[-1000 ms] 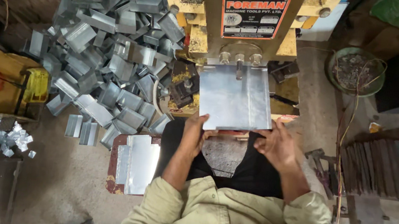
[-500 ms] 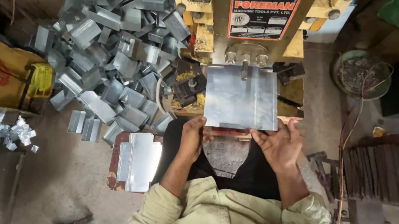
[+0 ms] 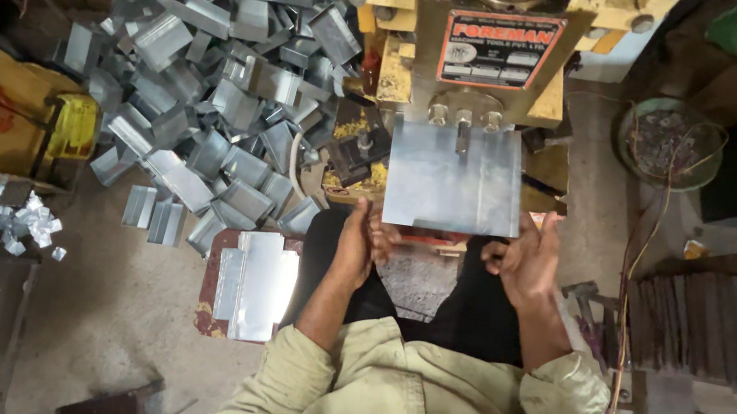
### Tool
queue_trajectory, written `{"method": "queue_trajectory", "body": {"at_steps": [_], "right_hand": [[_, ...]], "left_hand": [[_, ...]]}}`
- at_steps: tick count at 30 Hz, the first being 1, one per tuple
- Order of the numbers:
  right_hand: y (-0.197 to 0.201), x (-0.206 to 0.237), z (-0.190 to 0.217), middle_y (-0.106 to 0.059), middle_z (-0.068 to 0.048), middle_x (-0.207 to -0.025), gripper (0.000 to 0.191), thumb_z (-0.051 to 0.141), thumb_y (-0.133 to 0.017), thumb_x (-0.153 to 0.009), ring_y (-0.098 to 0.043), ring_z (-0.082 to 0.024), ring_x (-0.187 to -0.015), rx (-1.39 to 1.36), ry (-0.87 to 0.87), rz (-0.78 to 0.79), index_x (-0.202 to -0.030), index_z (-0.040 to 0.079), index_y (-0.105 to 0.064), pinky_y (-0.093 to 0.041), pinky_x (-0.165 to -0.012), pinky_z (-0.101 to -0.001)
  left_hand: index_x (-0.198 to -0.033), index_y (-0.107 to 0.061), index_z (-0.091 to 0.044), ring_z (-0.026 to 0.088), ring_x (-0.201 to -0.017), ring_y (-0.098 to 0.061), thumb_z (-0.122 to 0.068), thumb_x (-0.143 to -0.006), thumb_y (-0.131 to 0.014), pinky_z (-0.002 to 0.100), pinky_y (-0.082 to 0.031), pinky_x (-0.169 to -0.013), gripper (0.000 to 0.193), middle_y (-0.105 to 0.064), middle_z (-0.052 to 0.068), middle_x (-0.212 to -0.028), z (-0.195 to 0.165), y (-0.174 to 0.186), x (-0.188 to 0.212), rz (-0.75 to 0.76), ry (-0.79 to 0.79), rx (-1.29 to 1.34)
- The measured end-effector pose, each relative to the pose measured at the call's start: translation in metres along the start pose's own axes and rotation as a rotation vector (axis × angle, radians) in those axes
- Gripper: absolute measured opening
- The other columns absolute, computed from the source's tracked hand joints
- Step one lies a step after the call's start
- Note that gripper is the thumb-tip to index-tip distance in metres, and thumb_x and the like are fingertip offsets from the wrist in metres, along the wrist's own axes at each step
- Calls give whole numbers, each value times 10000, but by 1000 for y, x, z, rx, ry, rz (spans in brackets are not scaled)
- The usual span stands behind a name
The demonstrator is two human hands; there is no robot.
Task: The person places flat metal plates one by one into a bending machine, triggers the machine to bend them into a U-shape, and then places the finished parts into a pile on the floor.
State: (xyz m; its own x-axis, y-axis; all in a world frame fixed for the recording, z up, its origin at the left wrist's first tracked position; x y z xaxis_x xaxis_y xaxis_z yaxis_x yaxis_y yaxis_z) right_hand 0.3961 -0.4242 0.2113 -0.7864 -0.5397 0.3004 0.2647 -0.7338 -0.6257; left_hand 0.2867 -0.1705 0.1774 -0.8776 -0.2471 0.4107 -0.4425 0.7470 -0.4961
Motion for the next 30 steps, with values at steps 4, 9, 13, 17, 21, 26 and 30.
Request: {"method": "queue_trajectory", "body": {"at_steps": [4, 9, 13, 17, 21, 26, 30], "right_hand": [[22, -37, 5, -711, -191, -1002, 912, 799, -339, -976, -587, -214, -589, 1, 38, 49, -1436, 41, -556, -447, -520, -314], [40, -87, 3, -703, -165, -1126, 534, 462, -542, -1186, -650, -238, -806, -299, 51, 269, -1355, -44, -559, -520, -641, -334], [58, -78, -13, -723, -89, -1118, 411, 277, -597, -1001, -698, -243, -1025, -94, 345, -302, -1281, -25, -583, -583, -873, -376], [30, -46, -28, -704, -102, -1031, 338, 205, -605, -1018, -701, -245, -879, -32, 393, -194, -1286, 4, -553, -581, -724, -370], [-6, -12, -54, -711, -157, -1014, 324, 205, -610, -1030, -710, -223, -704, 78, 235, -41, -1293, 36, -525, -581, -571, -338], [-30, -24, -72, -754, -185, -1064, 289, 254, -591, -1019, -714, -184, -687, 171, 134, -117, -1186, 18, -597, -551, -547, -278], [-22, -36, -75, -750, -174, -1004, 228, 225, -599, -1048, -694, -174, -677, 170, 213, -158, -1103, 6, -629, -539, -550, -264]], "left_hand": [[-1329, -604, -168, 136, -451, -540, -698, -988, -239, 246, -379, -376, 727, -668, 82, -723, 1, 3, 1, 88, 16, -25], [-1210, -570, 145, 202, -653, -677, -775, -1095, -195, 290, -528, -560, 1000, -737, 188, -972, 8, -20, -9, 428, -83, 86], [-1371, -494, 47, 200, -711, -717, -715, -1061, -261, 282, -534, -531, 855, -741, 154, -1101, 9, -33, 1, 376, -28, -41], [-1465, -452, -154, 187, -650, -700, -602, -987, -416, 304, -555, -487, 656, -732, 130, -1033, 5, -41, 22, 321, 45, -247], [-1404, -476, -88, 173, -613, -688, -445, -1028, -493, 281, -560, -493, 519, -736, 129, -978, 1, -37, 18, 168, -10, -181], [-1392, -530, -17, 141, -585, -644, -253, -1083, -514, 258, -525, -516, 389, -723, 126, -892, -12, -26, -8, 40, -192, -163], [-1377, -511, -17, 131, -661, -683, -222, -1079, -526, 275, -582, -586, 362, -729, 136, -924, -15, -28, -18, 58, -158, -196]]}}
Point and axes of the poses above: each hand's wrist, its own x-axis away from the middle knuckle, its own y-axis out of the back of the hand, z = x × y, the point moved 4 cm from there along -x, towards the middle knuckle
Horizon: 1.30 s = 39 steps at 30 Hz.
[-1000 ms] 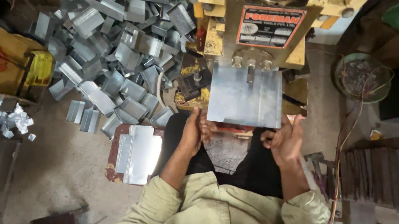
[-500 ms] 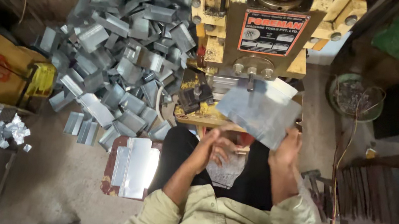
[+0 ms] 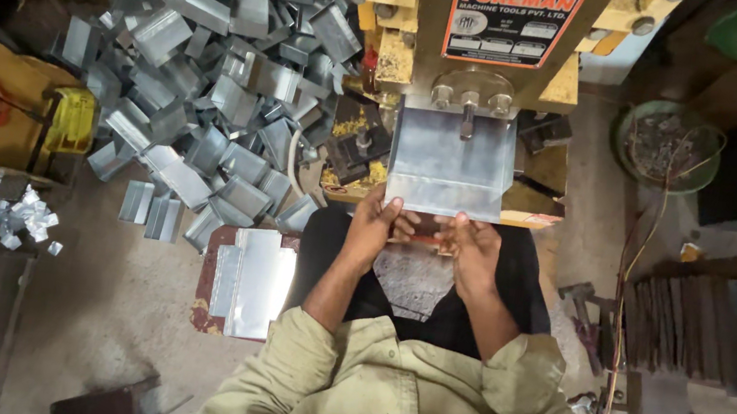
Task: The person places flat metal plates one by one into a bending machine, triggers the machine to bend them into a U-shape, and then places the finished parts into a pile on the floor.
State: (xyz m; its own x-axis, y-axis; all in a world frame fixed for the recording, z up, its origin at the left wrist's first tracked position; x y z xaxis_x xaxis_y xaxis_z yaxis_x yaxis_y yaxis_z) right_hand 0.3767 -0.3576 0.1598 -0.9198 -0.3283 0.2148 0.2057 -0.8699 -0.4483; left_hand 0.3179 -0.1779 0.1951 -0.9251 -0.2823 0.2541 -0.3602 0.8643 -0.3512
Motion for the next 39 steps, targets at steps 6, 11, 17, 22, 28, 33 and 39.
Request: {"method": "queue_trajectory", "body": {"at_steps": [6, 11, 17, 22, 28, 33, 39], "right_hand": [[9, -2, -5, -751, -175, -969, 177, 175, -646, -1036, -672, -165, -666, -30, 25, -23, -1077, 3, -640, -532, -559, -264], [5, -3, -4, -745, -143, -955, 196, 195, -645, -1025, -677, -163, -676, -51, 43, 1, -1107, 18, -627, -526, -573, -261], [33, -4, -20, -700, -77, -865, 331, 342, -556, -1072, -639, -137, -653, -143, 25, -26, -1165, 36, -641, -504, -585, -262], [54, -9, -18, -688, -97, -837, 580, 546, -401, -1100, -643, -192, -654, -209, -63, -30, -1134, 21, -645, -494, -592, -323], [47, -1, 26, -730, -67, -1056, 569, 615, -315, -1051, -681, -220, -847, -375, -238, -4, -1219, 164, -620, -501, -685, -363], [49, -10, 52, -683, -134, -1197, 501, 402, -487, -1012, -663, -269, -1032, -282, -232, 161, -1337, 32, -580, -545, -859, -402], [15, -5, 42, -525, -187, -1443, 545, 63, -605, -1029, -585, -316, -1301, -273, 199, 110, -1497, 40, -328, -548, -1067, -482]], "left_hand": [[-1290, -602, -6, 140, -627, -678, -368, -1046, -586, 279, -557, -529, 437, -747, 126, -957, 3, 11, 20, 87, 90, -89], [-1354, -635, -111, 114, -581, -632, -489, -962, -615, 234, -539, -515, 546, -738, 86, -911, 18, 9, 36, 255, 276, -298], [-1254, -607, -91, 134, -625, -668, -527, -920, -660, 270, -575, -513, 551, -679, 54, -856, 9, -25, -11, 269, 9, -188], [-1034, -650, -71, 142, -525, -575, -449, -997, -606, 251, -396, -409, 382, -622, 44, -698, 19, -69, -61, 162, 329, 286], [-777, -531, -56, 148, -580, -657, -339, -1051, -594, 273, -365, -402, 398, -493, 19, -607, 21, -40, -15, 373, 384, 87], [-851, -624, -16, 192, -503, -579, -419, -1040, -598, 300, -387, -430, 446, -595, 109, -631, 3, 23, 11, 654, 433, -253], [-1330, -561, 15, 210, -845, -771, -685, -873, -414, 353, -650, -716, 849, -782, 132, -1027, -37, 4, 21, 181, 204, 382]]}}
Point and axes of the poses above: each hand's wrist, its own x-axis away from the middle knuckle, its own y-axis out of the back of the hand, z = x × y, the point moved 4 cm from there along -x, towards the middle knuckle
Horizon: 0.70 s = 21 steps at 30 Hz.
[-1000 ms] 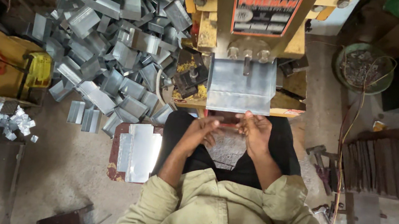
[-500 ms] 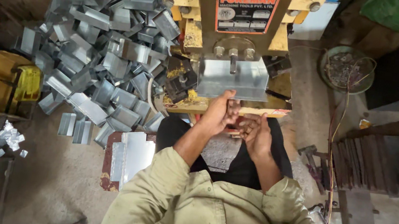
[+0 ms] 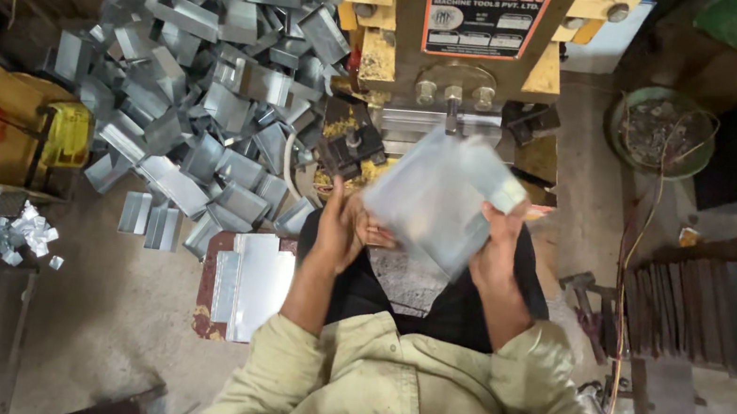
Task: The person places flat metal plates one by one into a bending machine, triggers the machine to bend them into a U-shape, and then places the finished parts into a pile on the floor.
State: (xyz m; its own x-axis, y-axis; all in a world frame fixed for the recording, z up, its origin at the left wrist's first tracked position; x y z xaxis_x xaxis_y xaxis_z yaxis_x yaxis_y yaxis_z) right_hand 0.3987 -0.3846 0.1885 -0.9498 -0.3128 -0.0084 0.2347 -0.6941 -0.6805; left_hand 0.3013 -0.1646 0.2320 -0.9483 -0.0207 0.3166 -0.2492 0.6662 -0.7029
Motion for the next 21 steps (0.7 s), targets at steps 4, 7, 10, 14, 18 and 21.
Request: {"method": "queue_trajectory", "body": {"at_steps": [4, 7, 10, 14, 18, 21], "right_hand": [[-22, 12, -11, -379, -127, -1542, 875, -45, -576, -956, -548, -327, -1338, -67, 18, 59, -1497, 345, -11, -518, -1069, -524], [-25, 0, -16, -397, -187, -1520, 802, -103, -567, -1003, -557, -340, -1319, 17, 33, 72, -1532, 304, -123, -527, -1125, -567], [-17, -23, -21, -464, -240, -1386, 683, -14, -504, -1062, -661, -351, -1139, 13, 22, 27, -1544, 282, -121, -590, -1039, -536], [-8, -42, -19, -512, -248, -1338, 732, -64, -558, -1049, -690, -299, -1051, 166, 54, 15, -1565, 242, -139, -625, -1010, -499], [-7, -40, -14, -546, -226, -1325, 724, -42, -577, -1028, -723, -308, -1008, 196, 29, 21, -1542, 213, -134, -637, -954, -473], [-9, -38, -10, -581, -220, -1297, 735, -13, -606, -1020, -733, -297, -1003, 232, 10, 5, -1540, 202, -133, -643, -925, -443]], "left_hand": [[-1523, -237, -82, 169, -988, -715, -337, -888, -626, 336, -625, -824, 787, -697, 62, -1190, 7, -24, 8, 35, -267, -218], [-1572, -288, -30, 141, -929, -686, -116, -941, -669, 276, -585, -821, 742, -705, 79, -1124, 9, -16, -12, -184, -458, -608], [-1572, -432, 5, 125, -888, -676, -88, -979, -675, 258, -576, -819, 648, -732, 96, -1076, 0, 0, -39, -279, -569, -713], [-1527, -526, -17, 117, -930, -693, -75, -926, -756, 266, -567, -862, 647, -773, 94, -1124, -8, 12, -52, -266, -644, -901], [-1429, -588, -22, 98, -834, -681, -85, -869, -806, 248, -560, -783, 604, -770, 67, -1016, -5, 18, -50, -363, -609, -847], [-1244, -626, -4, 93, -783, -654, -87, -820, -862, 236, -540, -725, 492, -735, 49, -939, -4, 21, -50, -405, -660, -772]]}}
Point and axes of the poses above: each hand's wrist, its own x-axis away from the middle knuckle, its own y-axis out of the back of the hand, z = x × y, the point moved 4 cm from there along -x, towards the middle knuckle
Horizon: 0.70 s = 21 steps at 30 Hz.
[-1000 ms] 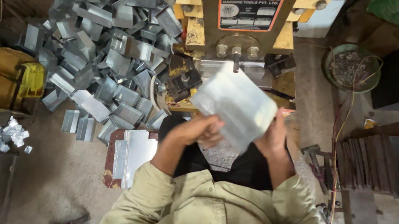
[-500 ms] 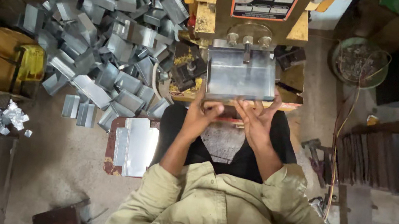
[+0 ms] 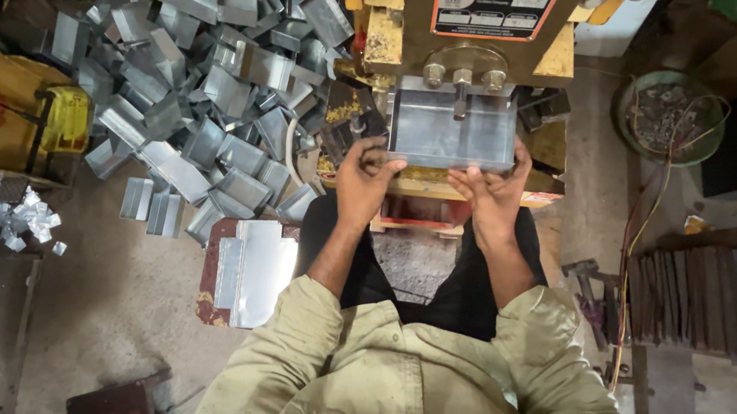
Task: The person places flat metal plates one by one into a bending machine, triggers the machine to bend them into a U-shape, and then places the finished parts into a pile on the floor.
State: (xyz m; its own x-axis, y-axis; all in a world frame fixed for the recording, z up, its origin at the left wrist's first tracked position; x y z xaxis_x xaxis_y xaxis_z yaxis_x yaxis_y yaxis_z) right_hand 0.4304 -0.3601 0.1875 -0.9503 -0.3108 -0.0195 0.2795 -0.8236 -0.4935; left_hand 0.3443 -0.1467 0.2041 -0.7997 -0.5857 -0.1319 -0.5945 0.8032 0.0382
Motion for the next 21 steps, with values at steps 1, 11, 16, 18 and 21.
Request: {"method": "queue_trajectory", "body": {"at_steps": [1, 11, 16, 18, 21], "right_hand": [[0, 0, 1, -593, -214, -1293, 740, -2, -617, -1017, -736, -290, -1000, 10, -11, -4, -1536, 201, -131, -644, -909, -430], [-3, -1, 12, -648, -181, -1134, 877, -10, -698, -937, -722, -230, -877, 180, 11, -92, -1557, 192, -111, -649, -760, -367], [-14, -20, 36, -649, -205, -1201, 632, -8, -718, -999, -723, -261, -954, 176, 35, 42, -1513, 23, -352, -638, -824, -405], [-10, -18, 49, -646, -195, -1254, 569, 78, -696, -1030, -734, -281, -1027, 171, 82, 82, -1487, 17, -364, -643, -877, -425], [4, -1, 50, -669, -189, -1183, 510, 317, -600, -1059, -736, -301, -1002, 132, 3, 141, -1428, 32, -392, -640, -862, -443]], "left_hand": [[-1181, -615, -9, 89, -778, -651, -90, -810, -878, 229, -536, -721, 463, -717, 41, -908, 2, 1, 0, -19, -12, 0], [-1122, -510, 59, 147, -737, -478, -153, -895, -943, 269, -457, -672, 533, -531, 101, -857, -1, 4, 0, -24, -23, -83], [-1516, -329, 26, 147, -932, -696, -224, -833, -849, 290, -601, -758, 894, -633, 115, -1205, -36, -6, -15, 204, 23, 35], [-1518, -349, 26, 174, -1087, -700, -262, -863, -838, 326, -603, -863, 866, -622, 147, -1306, -46, -4, -17, 283, 15, 141], [-1432, -481, 22, 206, -1179, -668, -357, -902, -810, 364, -559, -993, 731, -683, 188, -1259, -43, 16, 1, 285, -59, 67]]}}
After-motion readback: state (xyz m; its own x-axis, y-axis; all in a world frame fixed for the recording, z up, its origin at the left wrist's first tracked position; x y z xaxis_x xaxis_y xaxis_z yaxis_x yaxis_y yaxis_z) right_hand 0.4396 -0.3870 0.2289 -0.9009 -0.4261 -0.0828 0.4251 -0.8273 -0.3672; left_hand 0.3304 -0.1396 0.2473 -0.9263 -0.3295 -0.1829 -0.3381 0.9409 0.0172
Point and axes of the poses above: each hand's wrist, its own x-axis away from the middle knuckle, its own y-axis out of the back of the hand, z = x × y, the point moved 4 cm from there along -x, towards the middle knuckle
